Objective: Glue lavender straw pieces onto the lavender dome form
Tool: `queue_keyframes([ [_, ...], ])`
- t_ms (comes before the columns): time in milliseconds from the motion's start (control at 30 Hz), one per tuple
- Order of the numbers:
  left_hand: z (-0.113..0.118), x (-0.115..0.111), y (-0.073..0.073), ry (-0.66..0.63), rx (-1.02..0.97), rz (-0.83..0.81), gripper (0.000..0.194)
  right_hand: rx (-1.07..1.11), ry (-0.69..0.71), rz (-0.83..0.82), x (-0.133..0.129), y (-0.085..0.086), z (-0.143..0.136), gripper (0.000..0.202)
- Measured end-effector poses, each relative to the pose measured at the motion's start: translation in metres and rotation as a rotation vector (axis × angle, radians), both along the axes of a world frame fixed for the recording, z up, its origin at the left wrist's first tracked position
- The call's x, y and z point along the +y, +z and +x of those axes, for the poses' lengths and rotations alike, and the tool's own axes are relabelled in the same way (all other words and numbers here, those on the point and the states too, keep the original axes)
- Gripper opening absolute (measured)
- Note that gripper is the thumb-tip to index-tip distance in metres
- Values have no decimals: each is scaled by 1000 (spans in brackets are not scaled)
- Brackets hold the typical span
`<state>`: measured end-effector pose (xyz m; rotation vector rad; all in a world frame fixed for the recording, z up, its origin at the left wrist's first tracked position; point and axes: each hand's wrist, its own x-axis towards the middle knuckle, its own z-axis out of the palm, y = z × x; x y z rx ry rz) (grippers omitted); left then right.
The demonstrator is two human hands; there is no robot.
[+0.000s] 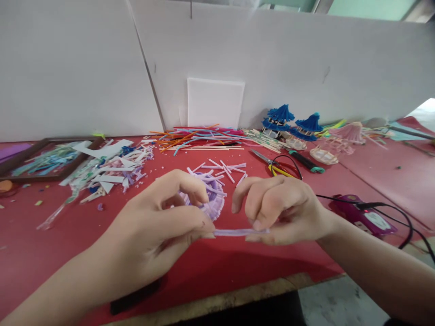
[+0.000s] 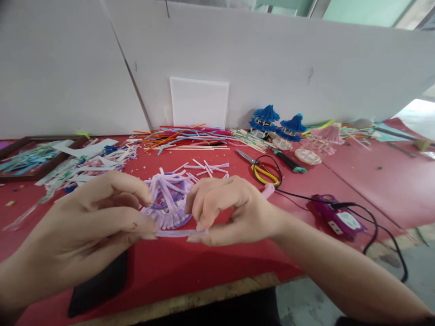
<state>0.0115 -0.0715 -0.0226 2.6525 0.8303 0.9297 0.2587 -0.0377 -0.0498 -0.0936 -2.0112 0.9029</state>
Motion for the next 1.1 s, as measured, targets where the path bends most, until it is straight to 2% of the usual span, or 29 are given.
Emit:
queue_keyframes([
  [133,-4,1,-4,4,40,14,33,-68,70,-47,-2,-3,2,18],
  [300,-8,4,-4,-9,80,92,35,-140,89,6,-2,4,6,9],
  [400,-9,6,-3,-26,90,121,35,-171,92,33,-1,7,8,10],
  [467,-9,7,-2,-40,87,144,32,-165,47,44,-1,6,8,11],
  [567,-10,8,-2,-44,49,181,24,-84,-108,61,-4,-2,6,5],
  [633,-9,8,-3,-27,36,187,21,-49,-214,78,-8,-8,3,17],
  [700,-8,7,-3,-24,36,186,20,-52,-258,107,-12,-12,-3,29],
  [800,-6,7,-4,-39,44,185,23,-40,-199,142,-16,-12,-12,25],
  [900,-7,7,-4,-47,50,177,22,-11,-141,97,-18,-10,-18,13],
  [1000,-9,8,-5,-27,48,165,22,-10,-119,61,-18,-8,-17,4],
  [1100,-9,7,-8,-14,56,138,24,-48,-88,83,-18,-8,-14,5],
])
